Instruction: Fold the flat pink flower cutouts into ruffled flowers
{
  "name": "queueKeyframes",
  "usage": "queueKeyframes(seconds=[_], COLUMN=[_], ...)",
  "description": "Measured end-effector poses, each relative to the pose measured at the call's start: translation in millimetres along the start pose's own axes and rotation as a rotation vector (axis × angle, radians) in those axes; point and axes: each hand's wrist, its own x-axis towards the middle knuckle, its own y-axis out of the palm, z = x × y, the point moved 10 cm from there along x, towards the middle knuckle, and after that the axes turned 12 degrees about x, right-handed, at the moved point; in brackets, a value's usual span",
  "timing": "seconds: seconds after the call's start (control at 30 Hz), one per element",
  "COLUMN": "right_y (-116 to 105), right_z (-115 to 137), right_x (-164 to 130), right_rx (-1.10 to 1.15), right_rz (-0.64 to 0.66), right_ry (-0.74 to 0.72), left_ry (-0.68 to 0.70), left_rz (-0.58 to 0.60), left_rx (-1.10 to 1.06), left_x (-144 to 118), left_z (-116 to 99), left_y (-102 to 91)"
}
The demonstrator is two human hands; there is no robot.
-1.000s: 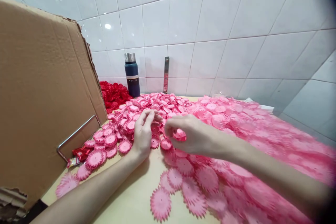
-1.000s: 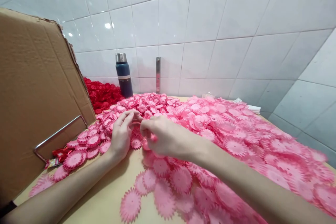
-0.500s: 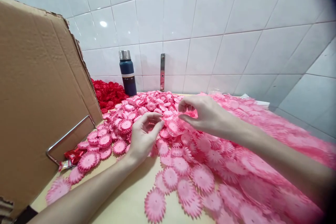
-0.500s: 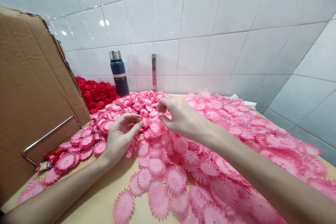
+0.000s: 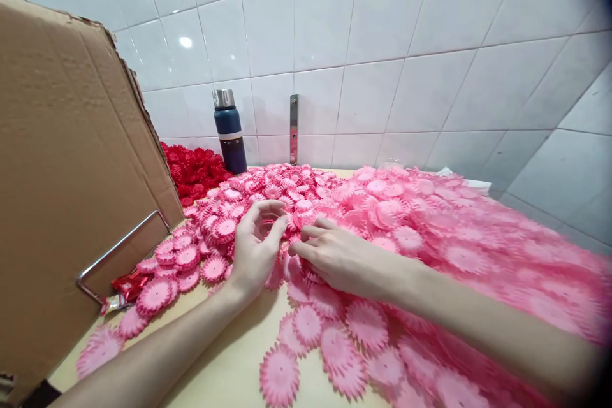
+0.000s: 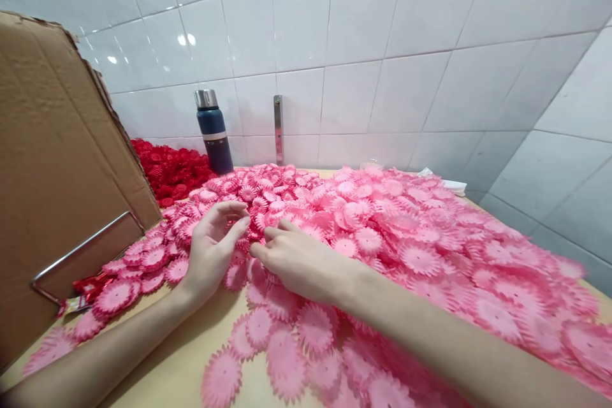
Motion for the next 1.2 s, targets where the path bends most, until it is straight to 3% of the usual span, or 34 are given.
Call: queueKeyframes(seconds=[0.13, 0.27, 0.37, 0.6, 0.73, 0.93, 1.03, 1.2], right_y=[-17.8, -43.7, -54.7, -49.4, -57.5, -43.6, -42.3, -79.9], right_z=[-19.0, -41.3, -59.2, -82.5, -85.5, -73.0, -73.4, -72.7], right_x=[-4.6, -13.5, -19.9, -27.8, -30.8, -25.4, -23.1, -32.1], right_rx=[0.252, 0.642, 0.814, 1.015, 1.115, 1.420, 1.324, 0.842], right_rz=[-0.075, -0.200, -0.254, -0.213, -0.275, -0.209, -0.242, -0.557], right_ry=[0.164, 0.244, 0.290, 0.417, 0.397, 0.382, 0.409, 0.413], left_ry=[-0.020, -0.039, -0.049, -0.016, -0.018, 0.240, 0.327, 0.308], left_rz=[0.021, 0.172, 0.244, 0.092, 0.159, 0.190, 0.115, 0.052], left_rx=[0.000, -0.033, -0.050, 0.009, 0.054, 0.230, 0.388, 0.556], left_x=[-0.3, -4.1, -8.2, -5.1, -8.3, -17.9, -17.0, -10.9], left_z=[0.6, -0.5, -0.6, -1.1, -0.5, -22.3, -29.8, -31.4], left_y=[0.5, 15.7, 25.2, 10.3, 15.5, 20.3, 12.7, 6.0])
